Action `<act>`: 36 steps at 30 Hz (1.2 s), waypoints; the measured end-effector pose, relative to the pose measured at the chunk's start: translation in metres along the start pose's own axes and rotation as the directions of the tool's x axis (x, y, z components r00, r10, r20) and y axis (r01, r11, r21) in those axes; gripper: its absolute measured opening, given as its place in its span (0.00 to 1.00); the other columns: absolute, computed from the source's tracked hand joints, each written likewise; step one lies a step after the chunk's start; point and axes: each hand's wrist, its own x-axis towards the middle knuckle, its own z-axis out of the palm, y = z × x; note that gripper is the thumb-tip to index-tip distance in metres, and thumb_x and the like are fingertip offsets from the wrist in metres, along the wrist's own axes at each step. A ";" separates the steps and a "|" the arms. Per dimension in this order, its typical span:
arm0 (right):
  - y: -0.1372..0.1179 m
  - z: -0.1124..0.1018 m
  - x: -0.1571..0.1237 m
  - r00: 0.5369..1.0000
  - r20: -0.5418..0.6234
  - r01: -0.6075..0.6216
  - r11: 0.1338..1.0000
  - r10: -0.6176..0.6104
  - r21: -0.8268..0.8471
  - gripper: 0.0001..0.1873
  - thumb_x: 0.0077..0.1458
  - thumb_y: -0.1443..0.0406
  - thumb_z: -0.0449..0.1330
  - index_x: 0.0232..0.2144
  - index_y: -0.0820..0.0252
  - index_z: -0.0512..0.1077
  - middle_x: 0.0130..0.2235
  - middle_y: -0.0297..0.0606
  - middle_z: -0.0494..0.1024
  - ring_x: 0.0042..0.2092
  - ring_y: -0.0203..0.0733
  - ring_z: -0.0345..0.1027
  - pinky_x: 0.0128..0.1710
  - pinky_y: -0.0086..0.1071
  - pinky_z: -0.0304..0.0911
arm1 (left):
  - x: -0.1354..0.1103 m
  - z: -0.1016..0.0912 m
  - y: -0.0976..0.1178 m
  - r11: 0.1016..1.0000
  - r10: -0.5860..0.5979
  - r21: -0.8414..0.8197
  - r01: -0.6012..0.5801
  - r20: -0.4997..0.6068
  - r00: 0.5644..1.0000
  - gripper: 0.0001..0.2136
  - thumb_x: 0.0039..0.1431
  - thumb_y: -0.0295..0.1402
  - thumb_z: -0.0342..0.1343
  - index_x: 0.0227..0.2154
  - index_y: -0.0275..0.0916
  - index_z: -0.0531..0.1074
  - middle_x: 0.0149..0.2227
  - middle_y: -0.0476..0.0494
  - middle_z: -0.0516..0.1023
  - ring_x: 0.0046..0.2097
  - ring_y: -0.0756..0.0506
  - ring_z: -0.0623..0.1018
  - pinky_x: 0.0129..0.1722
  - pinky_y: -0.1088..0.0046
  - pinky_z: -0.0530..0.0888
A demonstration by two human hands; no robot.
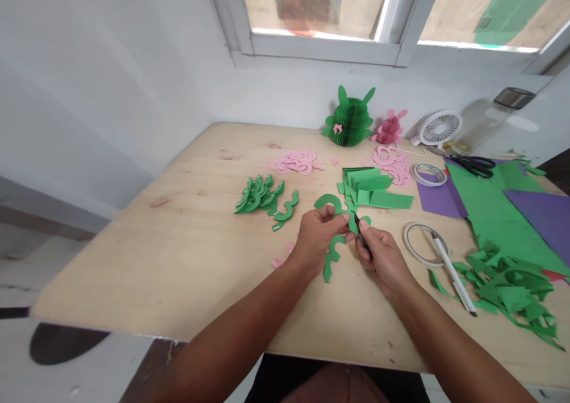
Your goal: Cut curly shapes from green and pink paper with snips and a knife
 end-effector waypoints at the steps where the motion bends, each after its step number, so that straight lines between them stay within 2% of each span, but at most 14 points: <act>1: 0.000 0.000 0.000 1.000 0.000 -0.003 1.000 0.003 0.000 0.23 0.48 0.47 0.61 0.20 0.61 0.68 0.13 0.23 0.54 0.15 0.27 0.39 0.17 0.28 0.31 | 0.000 0.000 0.000 1.000 -0.002 -0.004 0.002 -0.006 1.000 0.14 0.38 0.32 0.66 0.19 0.38 0.64 0.19 0.52 0.73 0.21 0.53 0.70 0.25 0.76 0.69; 25: 0.001 0.001 0.000 0.999 -0.034 0.023 0.998 -0.025 -0.057 0.25 0.49 0.46 0.60 0.18 0.61 0.68 0.13 0.24 0.53 0.16 0.27 0.39 0.17 0.28 0.33 | -0.001 0.001 0.001 0.999 -0.028 0.023 0.029 -0.025 0.999 0.14 0.38 0.33 0.66 0.19 0.38 0.63 0.20 0.52 0.71 0.22 0.53 0.70 0.25 0.76 0.67; 31: -0.001 -0.001 0.000 1.000 -0.006 0.011 0.999 -0.012 -0.053 0.24 0.49 0.45 0.59 0.20 0.61 0.67 0.13 0.24 0.54 0.15 0.28 0.38 0.17 0.29 0.31 | 0.000 -0.002 0.004 0.999 -0.044 0.023 0.044 -0.017 0.999 0.16 0.36 0.32 0.67 0.20 0.38 0.62 0.21 0.52 0.73 0.23 0.53 0.72 0.29 0.75 0.71; 36: -0.002 -0.003 0.000 1.000 -0.006 0.018 0.997 -0.018 -0.078 0.26 0.48 0.45 0.59 0.17 0.60 0.64 0.13 0.24 0.54 0.16 0.27 0.39 0.17 0.29 0.31 | 0.000 -0.004 0.008 0.998 -0.052 0.018 0.052 -0.012 0.999 0.17 0.34 0.32 0.69 0.21 0.38 0.62 0.21 0.53 0.73 0.25 0.52 0.73 0.33 0.72 0.73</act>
